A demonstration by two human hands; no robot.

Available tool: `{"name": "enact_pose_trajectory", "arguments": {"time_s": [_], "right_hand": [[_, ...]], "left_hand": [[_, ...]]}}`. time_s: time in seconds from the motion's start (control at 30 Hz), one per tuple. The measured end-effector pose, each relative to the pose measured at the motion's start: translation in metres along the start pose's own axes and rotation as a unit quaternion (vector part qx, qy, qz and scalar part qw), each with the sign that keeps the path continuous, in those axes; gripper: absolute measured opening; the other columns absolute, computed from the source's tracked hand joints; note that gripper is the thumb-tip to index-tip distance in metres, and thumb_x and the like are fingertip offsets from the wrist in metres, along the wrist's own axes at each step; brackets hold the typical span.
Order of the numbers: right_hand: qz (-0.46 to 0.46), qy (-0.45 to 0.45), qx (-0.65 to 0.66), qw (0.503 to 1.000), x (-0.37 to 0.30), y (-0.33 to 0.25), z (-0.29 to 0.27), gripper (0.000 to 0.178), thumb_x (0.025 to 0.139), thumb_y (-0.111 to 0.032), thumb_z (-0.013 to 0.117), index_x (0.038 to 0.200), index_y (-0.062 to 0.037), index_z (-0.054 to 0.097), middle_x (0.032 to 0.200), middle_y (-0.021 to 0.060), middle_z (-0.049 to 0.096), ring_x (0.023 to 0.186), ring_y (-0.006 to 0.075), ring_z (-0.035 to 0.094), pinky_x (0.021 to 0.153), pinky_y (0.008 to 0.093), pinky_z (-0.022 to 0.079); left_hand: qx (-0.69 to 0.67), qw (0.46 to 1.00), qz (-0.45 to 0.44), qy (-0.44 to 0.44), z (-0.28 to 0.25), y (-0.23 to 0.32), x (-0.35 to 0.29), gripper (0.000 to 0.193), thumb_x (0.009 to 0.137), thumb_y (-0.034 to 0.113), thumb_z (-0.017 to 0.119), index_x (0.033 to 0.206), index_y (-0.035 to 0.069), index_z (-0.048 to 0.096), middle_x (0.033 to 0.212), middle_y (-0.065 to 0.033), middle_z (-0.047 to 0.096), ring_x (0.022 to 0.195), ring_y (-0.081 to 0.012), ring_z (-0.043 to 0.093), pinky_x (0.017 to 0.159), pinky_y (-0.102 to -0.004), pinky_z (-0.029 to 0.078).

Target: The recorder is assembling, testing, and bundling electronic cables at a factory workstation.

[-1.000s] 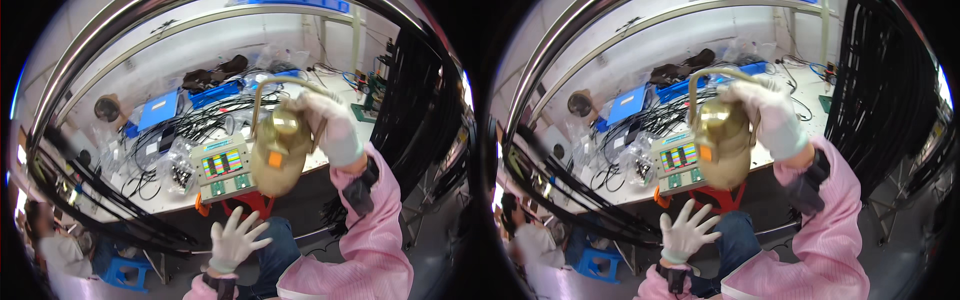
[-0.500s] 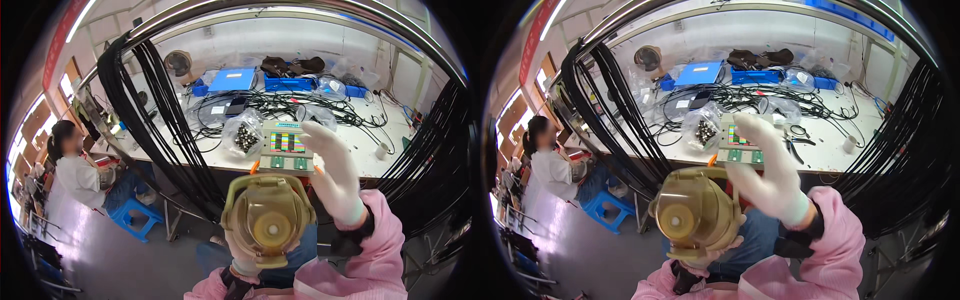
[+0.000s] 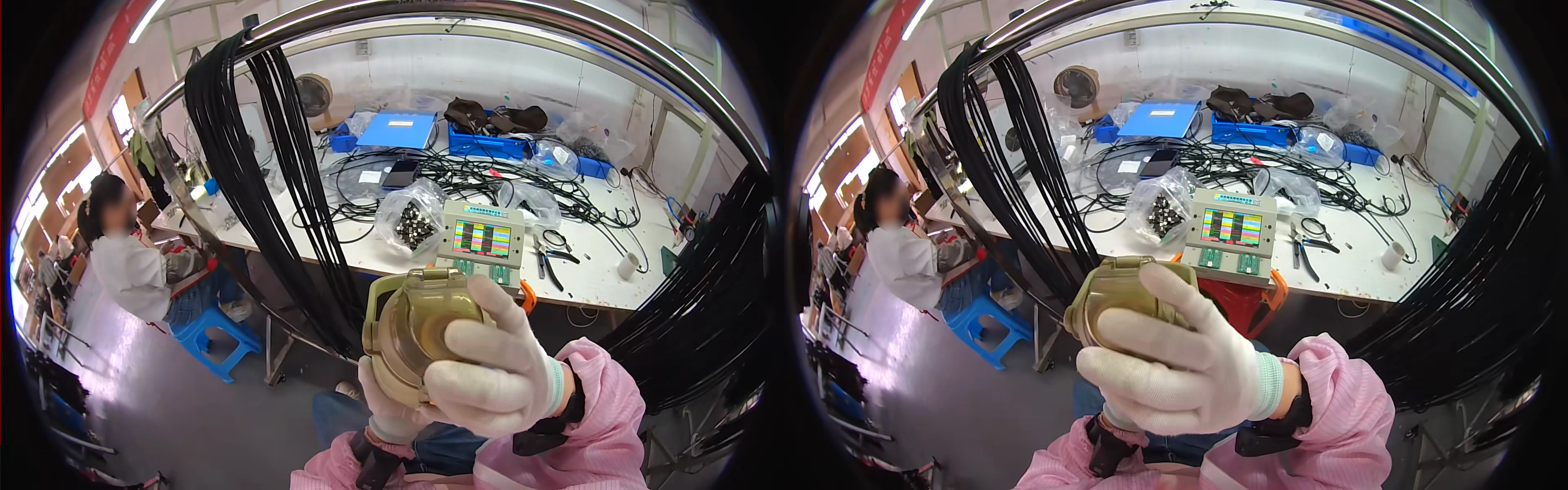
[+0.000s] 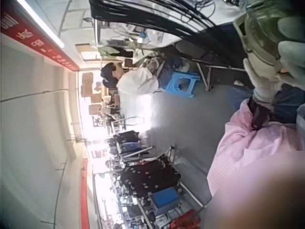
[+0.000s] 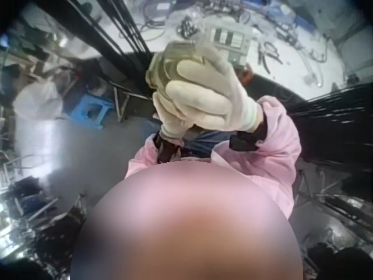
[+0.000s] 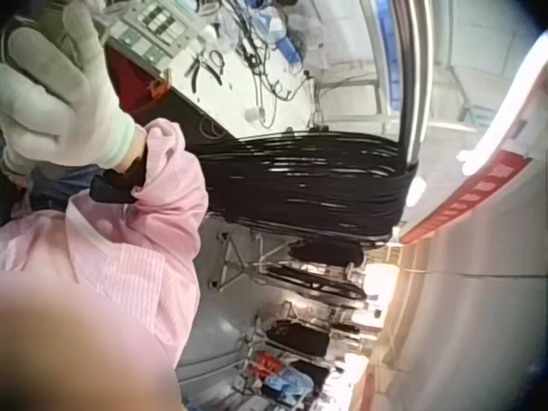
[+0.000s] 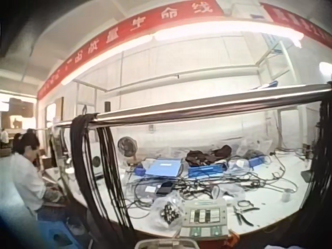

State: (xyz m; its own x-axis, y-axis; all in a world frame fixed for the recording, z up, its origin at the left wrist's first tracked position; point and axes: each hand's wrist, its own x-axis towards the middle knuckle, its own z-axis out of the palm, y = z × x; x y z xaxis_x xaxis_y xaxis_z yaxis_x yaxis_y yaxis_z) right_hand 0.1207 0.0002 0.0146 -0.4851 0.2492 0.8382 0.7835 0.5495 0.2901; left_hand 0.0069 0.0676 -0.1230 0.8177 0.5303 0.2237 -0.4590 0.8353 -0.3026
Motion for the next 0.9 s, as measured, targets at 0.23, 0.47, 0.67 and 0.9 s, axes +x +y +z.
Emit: {"name": "enact_pose_trajectory", "arguments": {"time_s": [0.23, 0.47, 0.67, 0.9], "right_hand": [[0.014, -0.020, 0.025, 0.999, 0.013, 0.011, -0.001, 0.025, 0.059, -0.015, 0.067, 0.077, -0.0072, 0.052, 0.097, 0.0036, 0.052, 0.080, 0.0287, 0.053, 0.085, 0.0598, 0.037], [0.025, -0.023, 0.000, 0.999, 0.008, 0.018, -0.003, 0.020, 0.062, -0.011, 0.064, 0.078, -0.0096, 0.052, 0.099, 0.0017, 0.052, 0.084, 0.0268, 0.053, 0.086, 0.0537, 0.037], [-0.049, -0.060, 0.084, 0.993, -0.008, -0.011, -0.013, 0.037, 0.062, -0.009, 0.064, 0.098, -0.0108, 0.053, 0.110, 0.0061, 0.051, 0.102, 0.0238, 0.050, 0.093, 0.0504, 0.032], [0.365, -0.038, 0.261, 0.893, -0.007, 0.010, -0.032, 0.087, 0.055, -0.011, 0.077, 0.127, -0.0002, 0.029, 0.118, 0.0156, 0.045, 0.111, 0.0232, 0.045, 0.099, 0.0413, 0.027]], "left_hand": [[-0.007, 1.000, 0.014, 0.010, -0.031, 0.017, -0.003, 0.061, 0.087, 0.051, 0.027, 0.134, 0.013, 0.026, 0.139, -0.0071, 0.026, 0.125, -0.0226, 0.028, 0.100, -0.0363, 0.030], [-0.318, 0.941, -0.113, 0.004, -0.003, -0.001, 0.000, 0.057, 0.087, 0.047, 0.032, 0.133, 0.014, 0.027, 0.137, -0.0060, 0.028, 0.123, -0.0237, 0.030, 0.098, -0.0353, 0.034], [0.063, 0.995, -0.028, 0.078, 0.009, 0.000, -0.003, 0.061, 0.085, 0.052, 0.029, 0.132, 0.013, 0.029, 0.136, -0.0069, 0.030, 0.121, -0.0249, 0.034, 0.097, -0.0363, 0.034], [0.413, 0.901, 0.067, 0.114, 0.027, -0.012, 0.010, 0.064, 0.085, 0.053, 0.021, 0.133, 0.011, 0.028, 0.133, -0.0087, 0.034, 0.119, -0.0270, 0.037, 0.098, -0.0398, 0.033]]}}
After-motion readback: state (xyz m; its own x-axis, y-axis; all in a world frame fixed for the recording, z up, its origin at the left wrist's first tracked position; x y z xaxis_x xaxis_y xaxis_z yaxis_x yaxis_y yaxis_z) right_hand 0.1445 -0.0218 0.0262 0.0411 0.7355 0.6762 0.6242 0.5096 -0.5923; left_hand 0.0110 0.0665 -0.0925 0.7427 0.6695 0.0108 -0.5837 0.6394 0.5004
